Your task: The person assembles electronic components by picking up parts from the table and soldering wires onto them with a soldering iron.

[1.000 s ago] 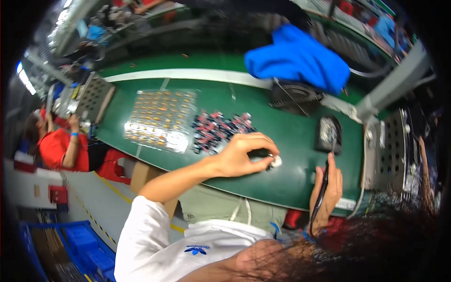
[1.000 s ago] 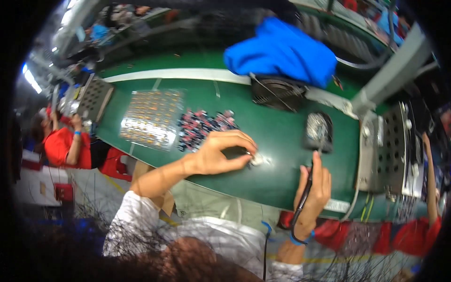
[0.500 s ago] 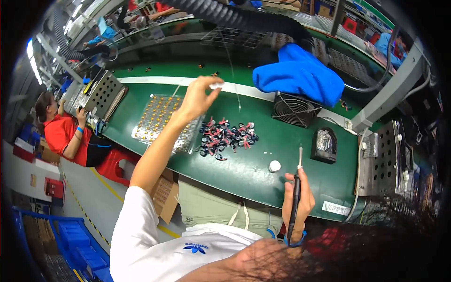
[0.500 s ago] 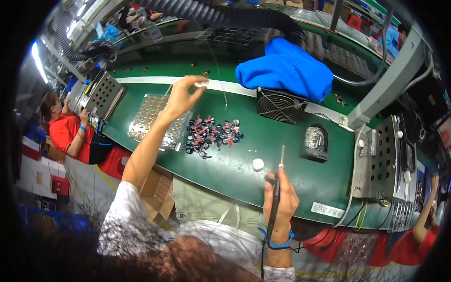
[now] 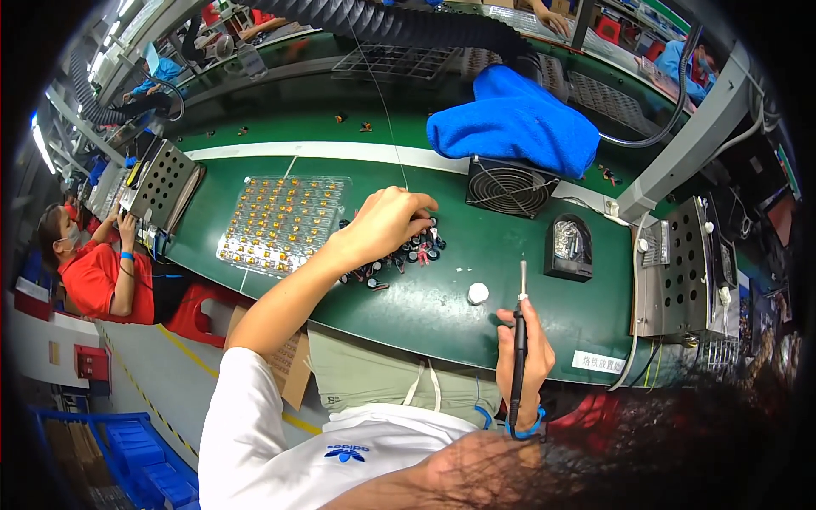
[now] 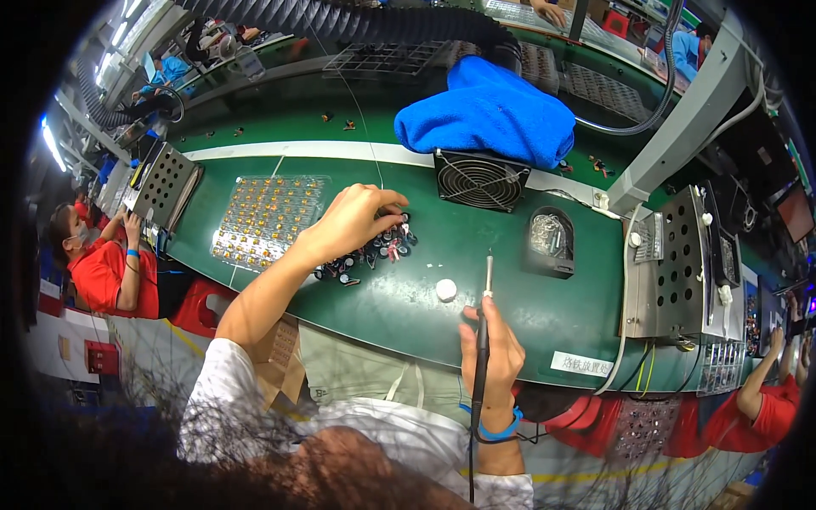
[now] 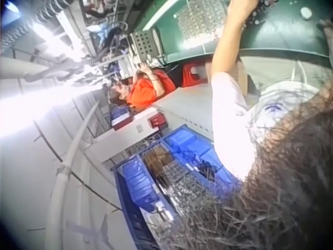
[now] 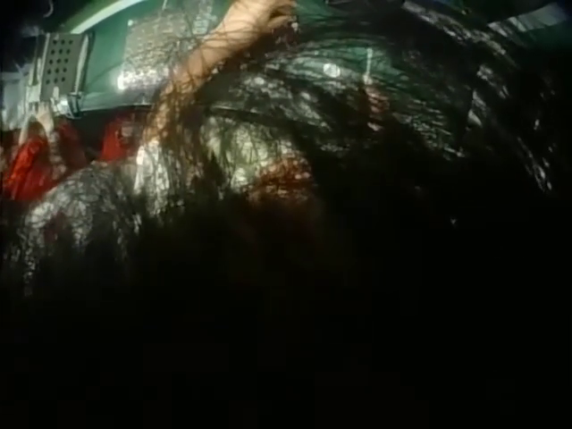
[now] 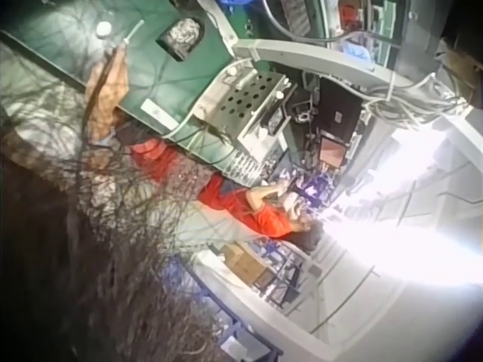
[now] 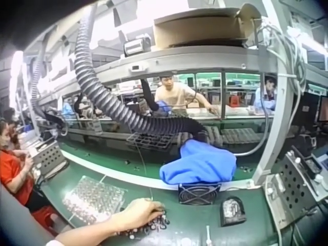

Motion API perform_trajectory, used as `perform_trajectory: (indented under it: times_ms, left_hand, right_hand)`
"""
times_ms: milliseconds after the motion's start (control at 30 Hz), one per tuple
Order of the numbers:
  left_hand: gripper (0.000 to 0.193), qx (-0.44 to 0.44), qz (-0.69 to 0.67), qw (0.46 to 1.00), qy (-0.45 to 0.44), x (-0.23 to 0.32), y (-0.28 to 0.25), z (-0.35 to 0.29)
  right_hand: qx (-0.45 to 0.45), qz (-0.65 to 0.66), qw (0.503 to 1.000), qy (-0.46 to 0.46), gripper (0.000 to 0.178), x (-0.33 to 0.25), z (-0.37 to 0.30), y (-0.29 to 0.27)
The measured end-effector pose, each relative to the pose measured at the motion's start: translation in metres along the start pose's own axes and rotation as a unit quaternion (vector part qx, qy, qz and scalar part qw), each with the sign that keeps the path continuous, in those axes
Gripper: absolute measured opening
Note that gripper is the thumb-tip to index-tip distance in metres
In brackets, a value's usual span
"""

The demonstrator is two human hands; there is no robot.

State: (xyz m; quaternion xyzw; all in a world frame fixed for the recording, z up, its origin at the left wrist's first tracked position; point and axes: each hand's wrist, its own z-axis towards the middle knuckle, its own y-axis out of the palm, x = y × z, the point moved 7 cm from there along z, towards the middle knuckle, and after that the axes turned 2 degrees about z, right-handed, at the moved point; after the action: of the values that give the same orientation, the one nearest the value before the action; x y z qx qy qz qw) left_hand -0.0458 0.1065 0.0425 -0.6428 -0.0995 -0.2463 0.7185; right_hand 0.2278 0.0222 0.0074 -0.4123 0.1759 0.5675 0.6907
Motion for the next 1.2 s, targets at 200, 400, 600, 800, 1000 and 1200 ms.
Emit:
perform_trajectory:
  times_ms: [200,400,600,800,1000,1200]
  left_hand:
    - [0.029,0.045,-0.132,0.99,0.004,-0.001,-0.007,-0.006]
    - [0.03,0.058,-0.255,0.965,-0.026,-0.007,-0.007,-0.019]
    - [0.031,0.046,-0.262,0.96,-0.084,-0.016,-0.002,-0.029]
    - [0.027,0.056,-0.361,0.928,-0.069,-0.004,-0.007,-0.036]
    - [0.026,-0.084,-0.459,0.882,-0.071,0.041,0.028,-0.035]
    - [0.027,-0.08,-0.388,0.917,-0.049,0.046,0.063,-0.027]
  right_hand:
    - [0.016,0.005,1.0,-0.015,0.05,-0.001,0.001,-0.002]
    - [0.01,0.0,1.0,-0.012,0.052,-0.002,0.002,-0.003]
    - [0.01,0.015,0.999,-0.034,0.055,-0.008,0.004,-0.003]
    - [0.013,0.015,0.999,-0.036,0.055,-0.005,-0.002,0.0]
    - [0.008,0.047,0.998,-0.048,0.038,-0.002,-0.002,0.004]
    - [-0.033,-0.024,0.998,-0.049,0.023,-0.005,0.004,0.009]
